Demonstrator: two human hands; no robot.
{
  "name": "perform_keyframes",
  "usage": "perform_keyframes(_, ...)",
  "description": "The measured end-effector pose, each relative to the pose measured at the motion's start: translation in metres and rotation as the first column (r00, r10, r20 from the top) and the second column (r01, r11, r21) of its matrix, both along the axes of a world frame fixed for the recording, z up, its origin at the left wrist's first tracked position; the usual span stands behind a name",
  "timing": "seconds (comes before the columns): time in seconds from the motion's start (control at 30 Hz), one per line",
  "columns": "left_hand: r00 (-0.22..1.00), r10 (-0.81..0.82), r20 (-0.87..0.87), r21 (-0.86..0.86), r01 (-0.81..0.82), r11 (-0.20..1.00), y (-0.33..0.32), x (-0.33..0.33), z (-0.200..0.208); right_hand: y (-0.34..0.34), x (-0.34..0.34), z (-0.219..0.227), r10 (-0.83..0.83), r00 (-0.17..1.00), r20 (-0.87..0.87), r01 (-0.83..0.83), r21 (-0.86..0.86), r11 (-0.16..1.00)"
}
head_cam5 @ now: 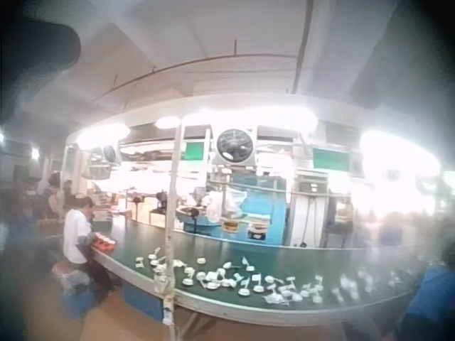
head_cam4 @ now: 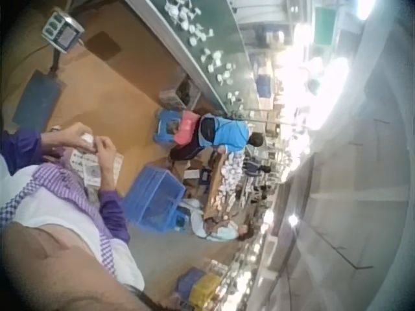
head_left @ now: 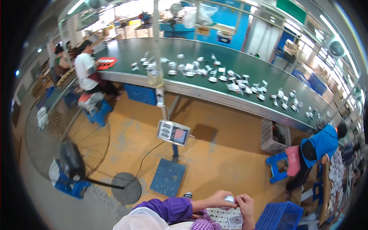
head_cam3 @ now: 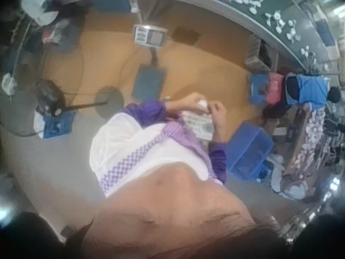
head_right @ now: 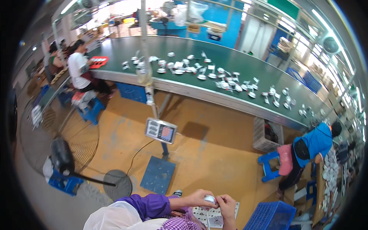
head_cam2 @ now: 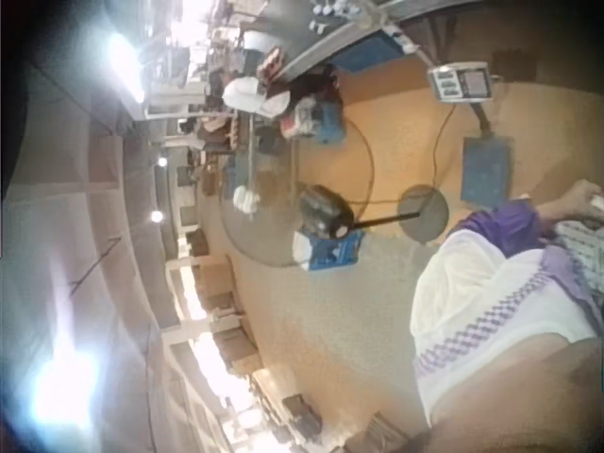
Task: The person attaches a plastic piece to the clip of a light fixture, walks to a conveyor belt to gather light fixtures, and transports them to a table.
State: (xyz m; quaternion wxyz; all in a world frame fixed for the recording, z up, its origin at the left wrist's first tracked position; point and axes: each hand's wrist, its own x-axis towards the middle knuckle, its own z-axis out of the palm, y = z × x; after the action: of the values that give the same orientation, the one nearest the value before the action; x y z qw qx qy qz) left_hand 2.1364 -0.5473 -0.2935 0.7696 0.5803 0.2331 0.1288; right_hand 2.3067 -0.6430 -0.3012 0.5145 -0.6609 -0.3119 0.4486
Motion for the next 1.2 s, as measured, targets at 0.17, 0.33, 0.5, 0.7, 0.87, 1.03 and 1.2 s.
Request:
perform_keyframes(0.17,0.999,0.049,0.000,0.036,-0.049,0.998,0.082,0.039,-0.041,0.089,0.026,0.004,0.019,0.989,-0.145,-0.024,-0.034,0.999)
perform_keyframes(0.33,0.986,0.164,-0.016,-0.041,-0.164,0.986,0.148,0.082,-0.055,0.150,0.073,-0.022,-0.091,0.940,-0.329,0.096,-0.003,0.995)
perform_keyframes(0.5,0.914,0.376,-0.155,-0.259,-0.405,0.877,0.248,0.124,-0.055,0.205,0.148,-0.059,-0.268,0.874,-0.407,0.255,-0.086,0.963)
perform_keyframes(0.7,0.711,0.685,-0.161,-0.320,-0.694,0.645,0.376,0.163,-0.041,0.265,0.221,-0.070,-0.345,0.802,-0.489,0.301,-0.169,0.939)
perform_keyframes(0.87,0.576,0.807,-0.129,-0.300,-0.798,0.522,0.494,0.166,-0.058,0.332,0.239,-0.086,-0.316,0.832,-0.456,0.213,-0.263,0.941)
perform_keyframes(1.03,0.477,0.878,-0.032,-0.329,-0.835,0.442,0.628,0.186,-0.097,0.392,0.258,-0.106,-0.364,0.795,-0.486,0.236,-0.305,0.923)
perform_keyframes(1.2,0.439,0.898,-0.038,-0.167,-0.889,0.427,0.762,0.190,-0.131,0.478,0.278,-0.108,-0.509,0.738,-0.443,0.346,-0.398,0.849)
